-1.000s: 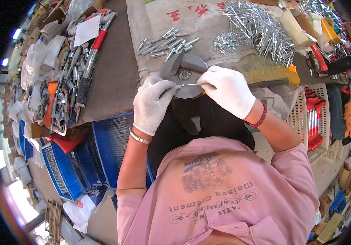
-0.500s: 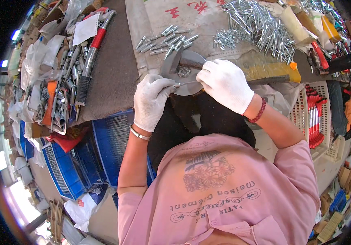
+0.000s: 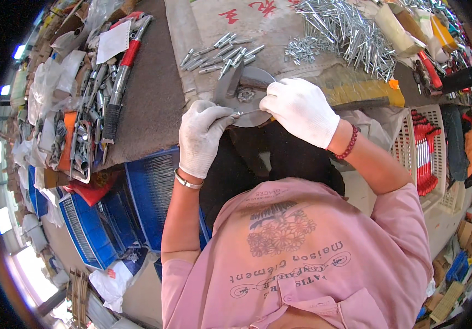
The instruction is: Assembling metal brackets by inserting pins and securing them with a hammer.
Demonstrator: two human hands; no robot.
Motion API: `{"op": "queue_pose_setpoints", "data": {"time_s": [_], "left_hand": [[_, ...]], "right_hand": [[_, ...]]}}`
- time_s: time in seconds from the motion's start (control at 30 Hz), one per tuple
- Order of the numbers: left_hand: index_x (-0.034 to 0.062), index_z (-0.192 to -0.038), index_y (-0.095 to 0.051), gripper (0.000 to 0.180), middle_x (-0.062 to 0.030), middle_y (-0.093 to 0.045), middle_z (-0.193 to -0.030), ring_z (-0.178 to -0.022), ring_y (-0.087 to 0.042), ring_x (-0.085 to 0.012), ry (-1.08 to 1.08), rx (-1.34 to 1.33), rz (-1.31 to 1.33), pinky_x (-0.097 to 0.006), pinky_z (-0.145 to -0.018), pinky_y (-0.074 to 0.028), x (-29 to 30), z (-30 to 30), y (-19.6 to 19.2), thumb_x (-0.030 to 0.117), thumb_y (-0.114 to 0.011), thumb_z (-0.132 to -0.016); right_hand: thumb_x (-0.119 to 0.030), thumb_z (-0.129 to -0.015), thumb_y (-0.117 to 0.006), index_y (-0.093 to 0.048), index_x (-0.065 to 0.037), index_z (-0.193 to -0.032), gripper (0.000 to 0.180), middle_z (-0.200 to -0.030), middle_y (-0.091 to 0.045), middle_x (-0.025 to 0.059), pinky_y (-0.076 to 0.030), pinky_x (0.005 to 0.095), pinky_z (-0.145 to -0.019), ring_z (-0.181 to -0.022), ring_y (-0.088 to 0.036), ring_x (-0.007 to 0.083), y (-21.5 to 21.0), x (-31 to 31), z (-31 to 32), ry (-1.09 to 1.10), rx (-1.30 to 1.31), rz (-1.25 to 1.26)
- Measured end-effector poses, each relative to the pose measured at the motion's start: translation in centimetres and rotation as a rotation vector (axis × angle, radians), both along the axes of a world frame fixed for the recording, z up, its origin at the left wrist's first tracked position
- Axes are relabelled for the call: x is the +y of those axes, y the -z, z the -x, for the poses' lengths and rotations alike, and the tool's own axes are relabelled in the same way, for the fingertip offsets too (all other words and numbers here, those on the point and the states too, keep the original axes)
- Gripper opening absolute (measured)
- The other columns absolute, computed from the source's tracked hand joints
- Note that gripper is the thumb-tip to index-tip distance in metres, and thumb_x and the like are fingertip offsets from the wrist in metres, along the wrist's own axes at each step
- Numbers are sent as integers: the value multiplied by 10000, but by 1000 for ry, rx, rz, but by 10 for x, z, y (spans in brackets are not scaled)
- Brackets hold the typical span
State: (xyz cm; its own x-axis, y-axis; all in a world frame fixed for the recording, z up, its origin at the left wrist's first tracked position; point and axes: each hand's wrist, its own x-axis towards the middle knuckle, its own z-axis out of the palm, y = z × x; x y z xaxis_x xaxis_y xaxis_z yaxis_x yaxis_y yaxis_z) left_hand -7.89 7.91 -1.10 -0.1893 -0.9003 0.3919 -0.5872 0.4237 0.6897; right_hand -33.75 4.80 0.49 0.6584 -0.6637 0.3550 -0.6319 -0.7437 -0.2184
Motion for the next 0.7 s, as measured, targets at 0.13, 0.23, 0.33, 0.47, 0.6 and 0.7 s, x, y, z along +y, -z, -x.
{"op": "queue_pose_setpoints", "data": {"time_s": [0.13, 0.23, 0.33, 0.47, 0.6, 0.7], "left_hand": [[54, -933, -800, 153, -125, -693, -877, -832, -693, -317, 11, 29, -10, -393, -740, -546, 2, 2, -2, 25, -837, -787], [57, -926, -799, 146, -125, -692, -878, -836, -691, -320, 14, 19, -24, -395, -739, -543, 1, 4, -3, 26, -837, -788], [62, -917, -794, 134, -127, -687, -886, -844, -688, -326, 4, -6, -78, -398, -743, -541, 5, 1, -4, 36, -837, -794], [70, -930, -790, 137, -127, -678, -878, -838, -683, -333, 6, -23, -50, -406, -738, -540, 7, 2, -9, 53, -836, -802], [70, -927, -785, 135, -126, -680, -882, -845, -683, -329, 18, -30, -14, -407, -743, -539, 6, 2, -10, 54, -837, -803], [75, -923, -783, 133, -122, -678, -884, -845, -680, -328, 19, -19, -7, -407, -743, -538, 6, 3, -11, 54, -837, -803]], "right_hand": [[-119, -824, -706, -711, -140, -899, 78, -919, -614, 48, -550, 410, -799, -912, -660, 265, 4, -3, -4, -36, 4, 42], [-112, -823, -697, -726, -152, -920, 109, -923, -616, 41, -551, 404, -804, -911, -664, 255, 3, -3, -4, -20, 32, 63], [-131, -849, -713, -739, -168, -951, 111, -913, -626, 27, -555, 379, -790, -884, -669, 247, 5, 2, -5, 1, -121, 68], [-159, -859, -767, -752, -155, -893, 37, -885, -669, 49, -573, 387, -740, -855, -694, 267, 0, -31, 28, 347, -121, 176], [-171, -861, -764, -758, -144, -892, 42, -882, -663, 47, -579, 396, -760, -872, -699, 270, 7, -62, 43, 403, -42, 178], [-154, -865, -737, -760, -143, -866, 25, -913, -655, 61, -576, 408, -804, -918, -686, 275, 11, -74, 34, 420, 198, 163]]}}
